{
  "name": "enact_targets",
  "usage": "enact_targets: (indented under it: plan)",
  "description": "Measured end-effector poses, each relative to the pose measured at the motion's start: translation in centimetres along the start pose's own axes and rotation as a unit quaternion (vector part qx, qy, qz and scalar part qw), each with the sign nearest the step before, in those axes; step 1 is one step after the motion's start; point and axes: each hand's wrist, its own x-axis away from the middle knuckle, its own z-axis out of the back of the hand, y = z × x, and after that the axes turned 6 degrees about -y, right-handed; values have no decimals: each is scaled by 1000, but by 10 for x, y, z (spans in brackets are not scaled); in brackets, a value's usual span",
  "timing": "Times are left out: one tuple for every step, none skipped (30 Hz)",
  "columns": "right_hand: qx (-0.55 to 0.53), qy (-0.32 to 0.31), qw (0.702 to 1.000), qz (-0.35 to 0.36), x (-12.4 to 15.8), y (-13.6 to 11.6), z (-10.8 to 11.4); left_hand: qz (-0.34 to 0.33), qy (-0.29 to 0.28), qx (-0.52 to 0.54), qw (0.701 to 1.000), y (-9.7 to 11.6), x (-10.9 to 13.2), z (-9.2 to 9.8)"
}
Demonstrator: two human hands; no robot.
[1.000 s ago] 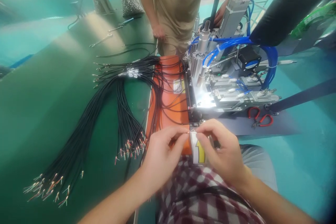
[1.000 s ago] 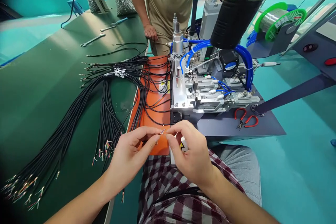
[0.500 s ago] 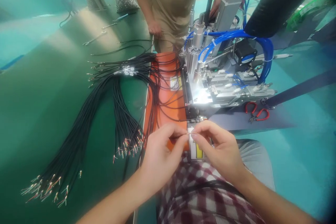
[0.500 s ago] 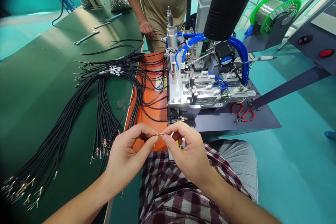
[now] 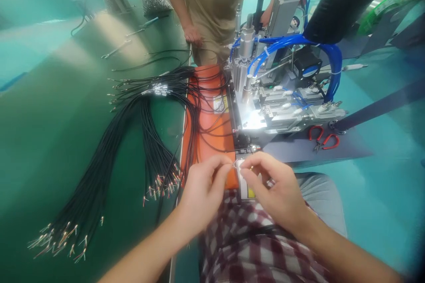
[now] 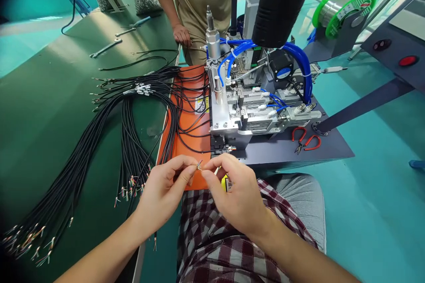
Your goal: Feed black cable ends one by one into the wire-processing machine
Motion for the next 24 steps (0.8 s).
enact_targets:
  plan:
    - [5,11,1000,6,-1,1,3,7,-9,12,1000,1,-1,1]
    - [9,25,1000,15,-2,2,5,11,-15,20,1000,1,-1,3]
    - [12,36,999,25,-3,2,7,12,-21,25,999,2,-1,3]
    - [14,43,998,38,-3,3,7,12,-24,27,999,2,-1,4]
    - [16,45,998,50,-4,3,7,11,-26,28,999,2,-1,4]
    - [16,45,997,61,-5,4,6,11,-27,28,999,1,0,4]
    - [15,45,996,69,-5,4,5,11,-27,28,999,0,0,4]
    - [14,45,996,74,-5,4,4,11,-28,27,999,0,0,3]
    - [13,44,996,79,-5,4,3,12,-29,27,999,-1,0,3]
    - [12,42,996,82,-5,4,2,12,-29,28,999,-2,0,3]
    - [12,40,996,85,-5,4,1,13,-30,30,999,-2,0,3]
    - [14,39,995,89,-5,4,1,14,-29,33,999,-2,0,3]
    - [18,39,995,94,-5,4,0,17,-29,38,999,-2,-1,3]
    - [23,40,994,99,-5,5,0,20,-27,44,998,-2,-1,3]
    - [27,42,993,104,-5,5,1,22,-26,50,998,-2,-1,3]
    - [31,45,993,108,-5,6,1,24,-25,57,998,-1,-1,3]
    - [35,48,992,114,-5,6,1,26,-24,65,997,-1,-2,3]
    - [40,51,990,122,-5,7,1,28,-24,73,997,-1,-1,3]
    - [46,52,989,130,-4,7,1,30,-22,81,996,-1,-1,3]
    - [50,53,988,139,-3,8,1,31,-20,89,995,-1,-1,3]
    - [50,53,987,144,-2,8,0,33,-18,96,995,-2,-1,3]
    - [46,52,987,144,-1,9,-1,33,-16,103,994,-2,-2,2]
    - [37,49,988,139,0,8,-1,32,-14,109,993,-2,-2,2]
    - [26,46,990,128,0,8,-2,30,-11,114,993,-3,-2,2]
